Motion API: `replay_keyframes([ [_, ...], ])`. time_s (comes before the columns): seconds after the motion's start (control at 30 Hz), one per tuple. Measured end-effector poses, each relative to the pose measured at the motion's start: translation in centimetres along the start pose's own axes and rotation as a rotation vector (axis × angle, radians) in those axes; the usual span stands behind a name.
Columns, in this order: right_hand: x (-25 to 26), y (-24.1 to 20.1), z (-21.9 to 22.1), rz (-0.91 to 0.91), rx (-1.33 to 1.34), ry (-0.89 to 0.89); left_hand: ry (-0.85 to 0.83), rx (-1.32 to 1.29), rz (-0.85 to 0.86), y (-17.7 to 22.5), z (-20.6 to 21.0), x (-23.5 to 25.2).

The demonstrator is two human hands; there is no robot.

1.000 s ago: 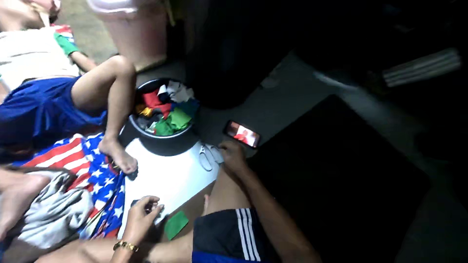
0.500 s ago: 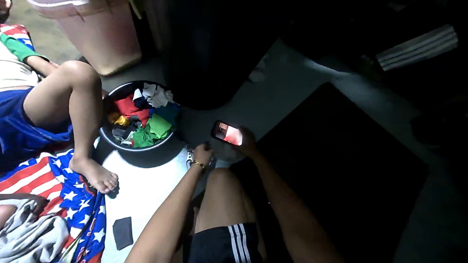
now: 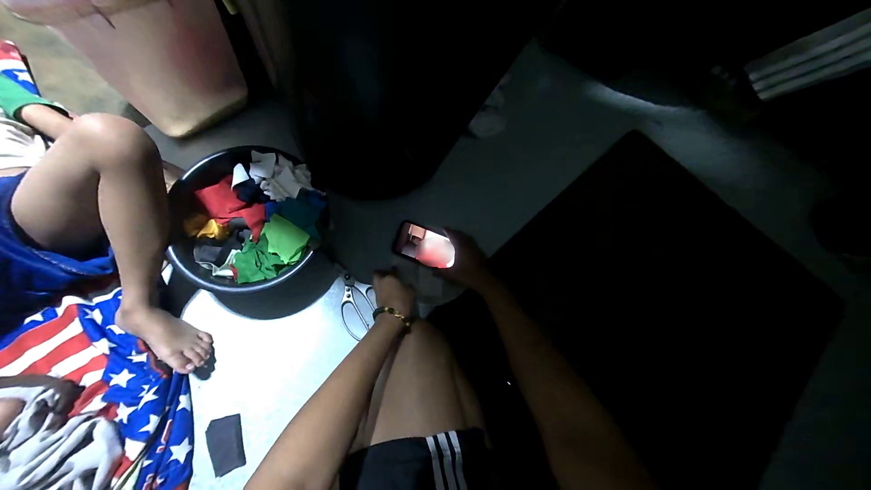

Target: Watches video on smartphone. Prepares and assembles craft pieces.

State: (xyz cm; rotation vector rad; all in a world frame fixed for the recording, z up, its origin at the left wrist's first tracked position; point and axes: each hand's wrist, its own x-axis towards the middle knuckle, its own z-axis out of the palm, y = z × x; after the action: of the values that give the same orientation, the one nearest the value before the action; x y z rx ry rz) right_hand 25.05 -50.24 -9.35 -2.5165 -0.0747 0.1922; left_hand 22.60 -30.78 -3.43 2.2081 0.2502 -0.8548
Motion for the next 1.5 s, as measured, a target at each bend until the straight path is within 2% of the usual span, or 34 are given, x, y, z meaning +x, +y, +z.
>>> replay_keyframes([
  [0.23,0.1,-1.0,-0.6,0.047,-0.027,-0.047,-0.094,-0.086,-0.037,-0.7,-0.5,0.0],
  [0.5,0.0,-0.5,-0.3,0.014,-0.013,-0.007,-0.122,-0.173,-0.007,-1.2,0.0,0.6],
  [0.87,-0.1,-0.9,-0.7,0.042,0.004,-0.021,-0.013,-0.325,-0.082,-1.2,0.1,1.9],
  [1.0,-0.4,-1.0,-0.7,0.022,-0.006,-0.012,-0.026,-0.570,-0.122,-2.0,1.2,3.1],
  [1.1,-0.3,-0.5,-0.5,-0.081,-0.061,0.008,-0.016,-0.841,-0.172,-2.4,2.2,3.7],
  [1.2,-1.4,-2.5,-0.5,-0.117,-0.033,0.015,-0.013,-1.061,-0.201,-2.5,2.5,3.9],
  [1.33,-2.7,-3.5,1.1,-0.191,0.017,0.049,-0.026,-1.104,-0.221,-2.5,2.5,3.8],
  [1.5,-2.5,-3.9,1.3,-0.139,0.092,0.060,-0.038,-1.103,-0.227,-2.3,2.2,3.8],
])
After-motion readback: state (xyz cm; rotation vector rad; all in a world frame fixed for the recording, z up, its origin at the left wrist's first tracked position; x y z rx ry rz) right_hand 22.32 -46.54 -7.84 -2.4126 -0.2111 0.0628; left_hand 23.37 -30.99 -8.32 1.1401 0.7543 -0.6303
